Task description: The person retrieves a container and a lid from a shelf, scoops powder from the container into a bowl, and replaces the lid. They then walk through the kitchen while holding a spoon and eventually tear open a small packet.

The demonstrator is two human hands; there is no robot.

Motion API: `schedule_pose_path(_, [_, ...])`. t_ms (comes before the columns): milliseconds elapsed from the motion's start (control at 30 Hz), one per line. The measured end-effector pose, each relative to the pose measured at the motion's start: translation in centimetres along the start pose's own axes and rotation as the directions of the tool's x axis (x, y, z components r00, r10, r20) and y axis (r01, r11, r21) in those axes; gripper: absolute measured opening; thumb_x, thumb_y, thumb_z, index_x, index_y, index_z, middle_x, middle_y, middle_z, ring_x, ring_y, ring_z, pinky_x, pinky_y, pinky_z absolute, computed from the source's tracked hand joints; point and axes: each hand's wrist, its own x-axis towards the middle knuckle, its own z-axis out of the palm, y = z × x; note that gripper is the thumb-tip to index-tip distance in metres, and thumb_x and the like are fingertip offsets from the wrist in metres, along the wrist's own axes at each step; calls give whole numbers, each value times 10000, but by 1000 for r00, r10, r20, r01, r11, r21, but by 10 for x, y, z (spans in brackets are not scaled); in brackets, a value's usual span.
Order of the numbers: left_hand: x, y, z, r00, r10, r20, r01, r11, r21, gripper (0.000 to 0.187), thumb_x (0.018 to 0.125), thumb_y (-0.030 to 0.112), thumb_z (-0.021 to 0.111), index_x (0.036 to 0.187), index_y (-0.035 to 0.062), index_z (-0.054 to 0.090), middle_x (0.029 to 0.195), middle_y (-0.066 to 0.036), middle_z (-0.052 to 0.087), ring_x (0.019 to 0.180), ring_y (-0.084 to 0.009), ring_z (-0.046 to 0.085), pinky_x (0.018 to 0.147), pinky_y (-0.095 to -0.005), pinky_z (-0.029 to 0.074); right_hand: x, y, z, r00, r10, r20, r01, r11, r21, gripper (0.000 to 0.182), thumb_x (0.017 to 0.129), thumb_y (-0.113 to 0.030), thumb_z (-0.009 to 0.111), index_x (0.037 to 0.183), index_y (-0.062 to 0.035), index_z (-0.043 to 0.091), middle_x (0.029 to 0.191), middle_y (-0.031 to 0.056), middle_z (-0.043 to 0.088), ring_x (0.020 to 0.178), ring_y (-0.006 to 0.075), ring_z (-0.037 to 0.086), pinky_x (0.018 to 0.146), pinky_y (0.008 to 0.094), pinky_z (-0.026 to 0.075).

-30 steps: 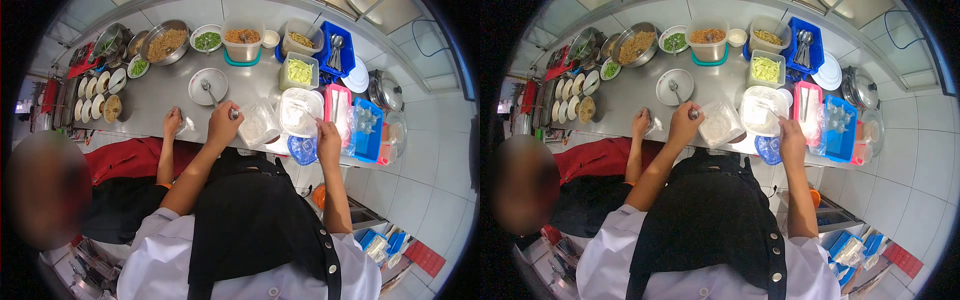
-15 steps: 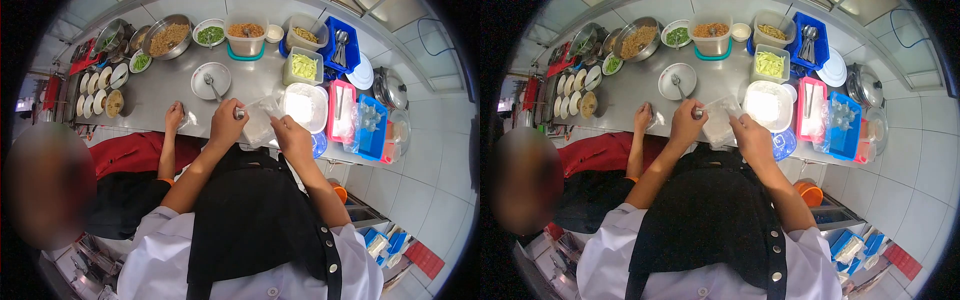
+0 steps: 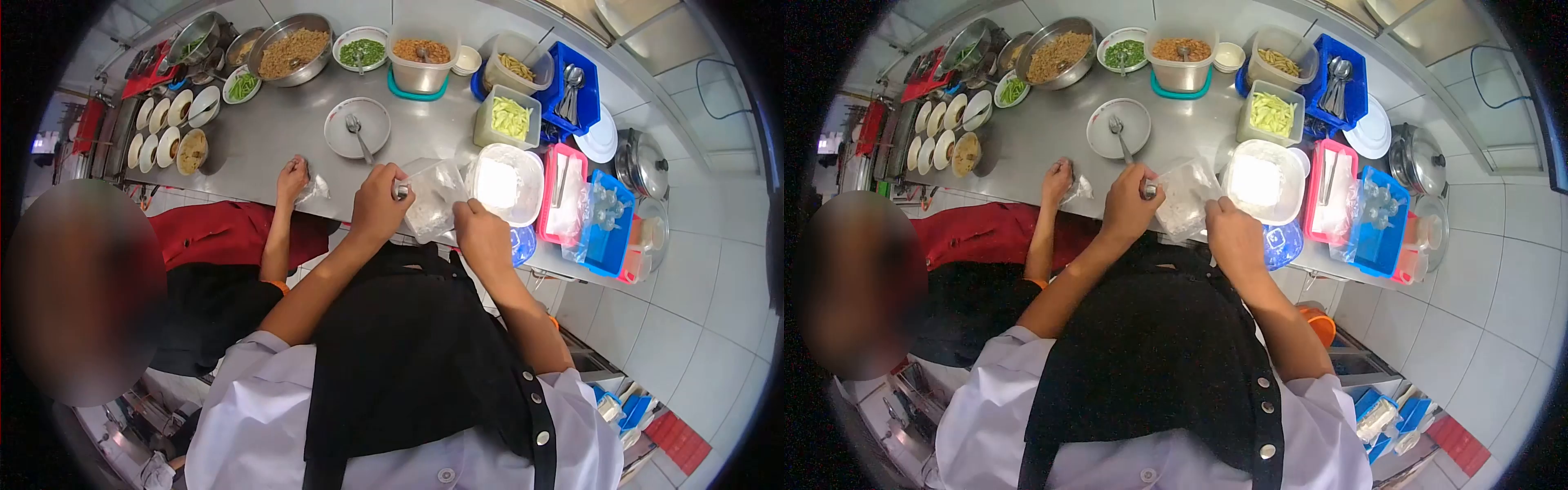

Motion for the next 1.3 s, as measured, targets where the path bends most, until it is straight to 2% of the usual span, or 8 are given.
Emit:
schedule_pose_path(100, [-3, 0, 3, 1000, 14, 14, -14, 1000, -4, 269, 834, 116, 803, 1027, 44, 629, 919, -116, 610, 754, -305, 644, 706, -443, 518, -1, 0, 24, 995, 69, 74, -74, 996, 58, 179, 957, -119, 634, 1061, -28, 748, 912, 203, 686, 818, 432, 717, 701, 532, 567])
schedule_pose_path(167, [-2, -1, 8, 994, 91, -64, -91, 996, 12, 232, 855, 120, 799, 992, 39, 630, 817, -99, 543, 685, -257, 580, 653, -410, 479, 1, -5, 31, 989, 146, -26, -128, 929, 348, 178, 976, -120, 628, 1003, 4, 752, 947, 248, 727, 871, 482, 705, 757, 559, 559])
schedule_pose_path(400, [0, 1, 8, 997, 60, -37, -59, 998, 33, 230, 862, 126, 805, 1007, 42, 647, 808, -92, 551, 671, -247, 581, 648, -405, 488, -5, 2, 40, 953, 288, 96, -294, 794, 532, 220, 1013, -137, 623, 1052, 25, 768, 893, 261, 743, 845, 491, 706, 763, 521, 555])
schedule_pose_path(500, [0, 1, 7, 999, 41, -17, -41, 999, 13, 230, 867, 126, 807, 1012, 40, 650, 802, -87, 551, 669, -233, 575, 647, -397, 489, -8, 4, 36, 915, 357, 190, -393, 675, 624, 250, 1041, -171, 625, 1062, 34, 767, 821, 231, 745, 747, 420, 732, 718, 473, 551])
schedule_pose_path(667, [1, 1, 7, 999, 25, -21, -24, 999, 20, 236, 866, 126, 810, 1009, 29, 649, 802, -84, 549, 678, -219, 568, 646, -387, 486, -13, 10, 32, 856, 438, 275, -485, 495, 721, 294, 1070, -196, 617, 1086, 58, 765, 759, 123, 749, 577, 173, 690, 563, 343, 519])
schedule_pose_path(767, [1, 1, 5, 1000, 4, -13, -4, 1000, 7, 240, 863, 126, 811, 1008, 26, 648, 816, -85, 551, 698, -217, 569, 651, -383, 489, -14, 18, 26, 847, 447, 287, -485, 430, 762, 300, 1071, -188, 615, 1104, 73, 758, 759, 88, 745, 569, 125, 657, 529, 302, 501])
schedule_pose_path(967, [1, -8, 6, 999, -46, -13, 46, 999, -13, 235, 871, 122, 805, 1020, 19, 655, 869, -94, 589, 744, -218, 597, 681, -377, 508, -10, 23, -2, 841, 473, 263, -466, 384, 797, 266, 1084, -205, 645, 1093, 31, 768, 763, 37, 690, 547, 84, 607, 490, 257, 427])
schedule_pose_path(1300, [4, -24, 8, 997, -6, -71, 4, 1000, -23, 237, 867, 155, 807, 1010, 32, 664, 860, -105, 599, 723, -265, 626, 675, -421, 502, -11, 48, -41, 834, 532, 145, -390, 383, 837, 250, 1063, -178, 645, 1100, 38, 767, 770, 59, 686, 542, 96, 617, 488, 255, 447])
